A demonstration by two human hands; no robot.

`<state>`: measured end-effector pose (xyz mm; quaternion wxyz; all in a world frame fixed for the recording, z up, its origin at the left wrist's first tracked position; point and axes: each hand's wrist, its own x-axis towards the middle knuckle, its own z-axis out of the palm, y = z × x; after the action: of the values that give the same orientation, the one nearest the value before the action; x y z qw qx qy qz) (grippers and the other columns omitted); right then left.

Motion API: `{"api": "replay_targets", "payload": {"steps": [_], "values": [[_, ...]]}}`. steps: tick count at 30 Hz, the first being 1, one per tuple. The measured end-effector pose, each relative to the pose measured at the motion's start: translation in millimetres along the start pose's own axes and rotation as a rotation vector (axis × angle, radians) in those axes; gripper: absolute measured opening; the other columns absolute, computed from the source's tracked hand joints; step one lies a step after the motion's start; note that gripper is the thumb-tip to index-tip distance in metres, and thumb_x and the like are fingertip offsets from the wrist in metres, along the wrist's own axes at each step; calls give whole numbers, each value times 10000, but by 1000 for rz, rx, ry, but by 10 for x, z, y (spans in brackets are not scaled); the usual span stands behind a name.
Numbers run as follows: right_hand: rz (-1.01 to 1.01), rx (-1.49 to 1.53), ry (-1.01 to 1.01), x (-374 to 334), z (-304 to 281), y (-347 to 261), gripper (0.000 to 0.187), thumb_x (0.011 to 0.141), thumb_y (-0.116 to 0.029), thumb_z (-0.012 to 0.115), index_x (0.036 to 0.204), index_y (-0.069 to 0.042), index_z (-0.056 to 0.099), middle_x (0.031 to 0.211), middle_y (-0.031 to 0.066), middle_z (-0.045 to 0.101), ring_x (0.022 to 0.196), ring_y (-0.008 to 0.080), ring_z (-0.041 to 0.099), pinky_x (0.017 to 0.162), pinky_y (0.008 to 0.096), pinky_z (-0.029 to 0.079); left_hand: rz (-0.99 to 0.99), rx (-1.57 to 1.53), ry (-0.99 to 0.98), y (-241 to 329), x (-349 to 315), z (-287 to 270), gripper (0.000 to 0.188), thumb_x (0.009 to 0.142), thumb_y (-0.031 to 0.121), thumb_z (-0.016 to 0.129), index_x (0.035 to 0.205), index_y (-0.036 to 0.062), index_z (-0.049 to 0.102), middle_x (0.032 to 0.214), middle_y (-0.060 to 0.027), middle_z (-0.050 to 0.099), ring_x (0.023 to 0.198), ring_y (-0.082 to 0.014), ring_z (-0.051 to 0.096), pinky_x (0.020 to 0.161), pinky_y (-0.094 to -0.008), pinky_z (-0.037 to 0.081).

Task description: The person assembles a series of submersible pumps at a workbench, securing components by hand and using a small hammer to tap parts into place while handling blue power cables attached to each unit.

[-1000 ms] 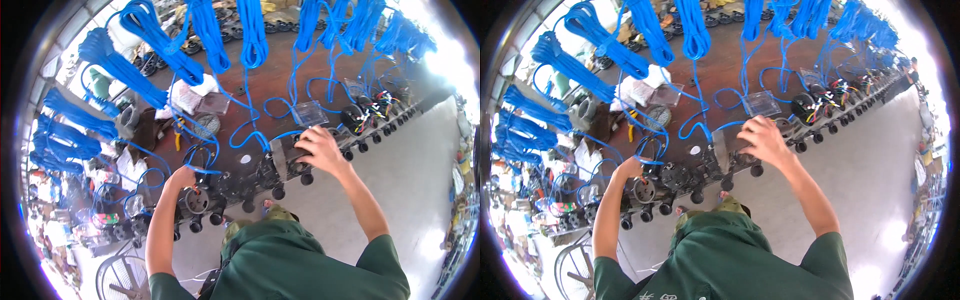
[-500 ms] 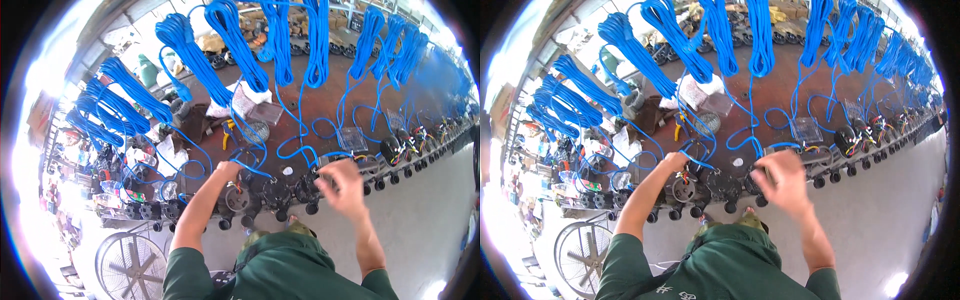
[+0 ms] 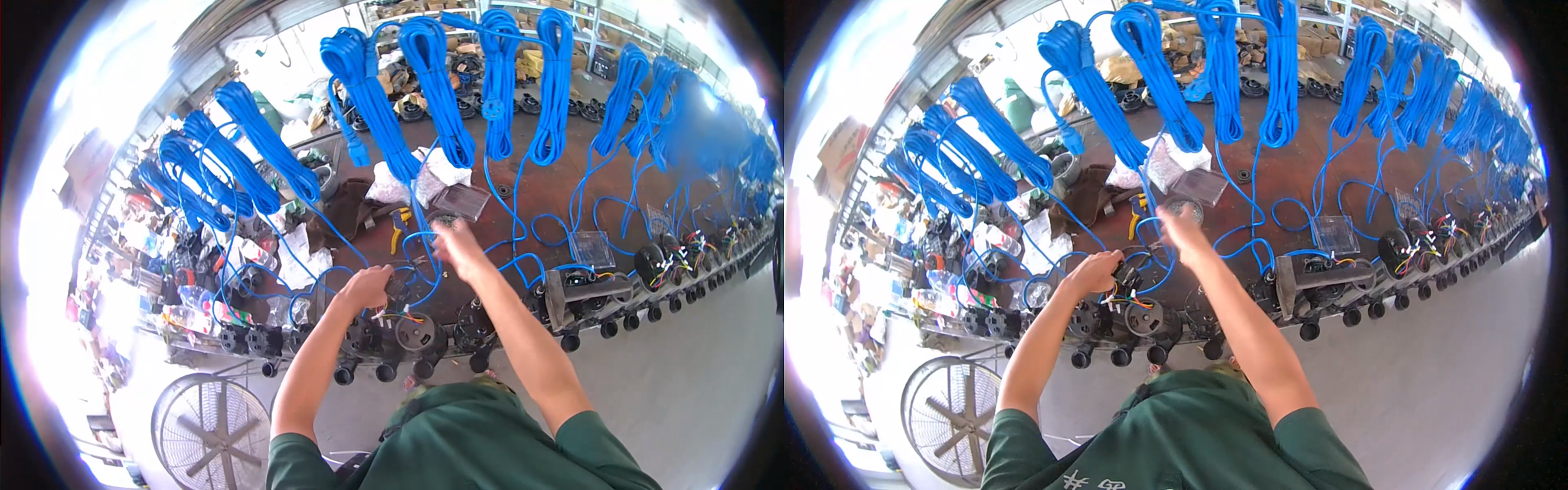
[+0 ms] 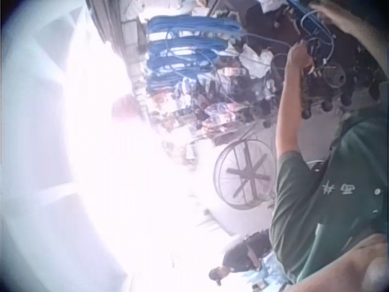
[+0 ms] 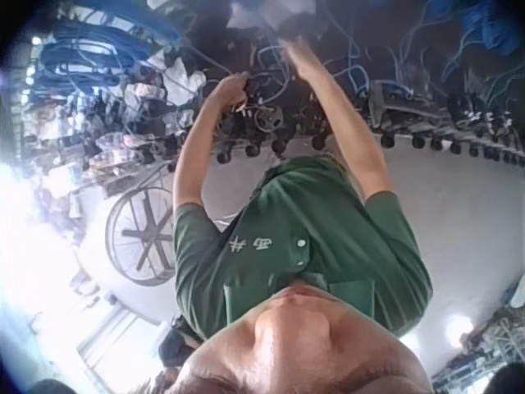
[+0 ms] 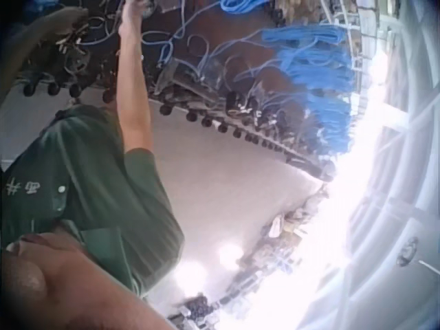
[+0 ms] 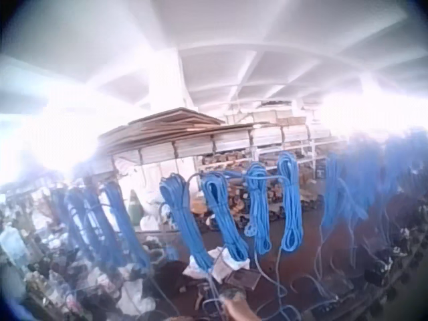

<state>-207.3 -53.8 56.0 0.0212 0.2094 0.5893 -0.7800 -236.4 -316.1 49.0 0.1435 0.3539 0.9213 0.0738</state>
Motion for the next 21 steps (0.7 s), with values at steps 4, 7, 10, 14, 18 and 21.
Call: {"api": "replay_targets", "payload": {"steps": [4,7,10,14,18,21], "values": [[-700,-1003,330,356,-298,183,647,914,-446,742,1353,-6,561,1330,238,589,1343,463,475,1093,593,432,-105,-121,95,181,-164,-322,418,780,-2,591,1197,19,572,1016,-277,713,1043,-492,666,867,-558,525],[-868,-1167,187,-1,-18,185,428,916,-390,742,1144,-33,677,1259,185,620,1300,428,497,1043,569,458,-264,-66,291,265,-300,-441,341,802,35,621,1135,0,554,960,-281,710,950,-490,685,821,-565,541],[-995,-1198,-176,-42,-6,193,422,999,-439,656,936,-25,708,969,114,679,943,272,647,845,456,541,-291,-27,597,711,-443,-551,304,804,60,660,1084,2,557,990,-252,695,872,-464,708,771,-539,570],[174,-432,-559,-105,269,-12,625,1033,-659,536,1001,-64,724,903,21,710,778,156,672,728,370,555,-124,23,795,917,-563,-269,378,805,25,670,1169,23,566,1129,-203,636,911,-393,716,755,-480,583],[278,-226,-619,-233,408,-62,441,953,-497,739,976,-57,751,877,43,725,766,162,675,694,358,521,79,-17,880,1096,-564,-49,456,786,2,671,1228,28,564,1193,-197,614,967,-358,705,776,-466,577],[238,-252,-512,12,189,131,291,931,-293,741,1017,-16,759,922,53,733,789,168,685,710,364,520,-261,-606,830,1091,-585,58,811,726,53,867,1411,-14,436,1288,-212,602,990,-326,713,834,-424,587]]}}
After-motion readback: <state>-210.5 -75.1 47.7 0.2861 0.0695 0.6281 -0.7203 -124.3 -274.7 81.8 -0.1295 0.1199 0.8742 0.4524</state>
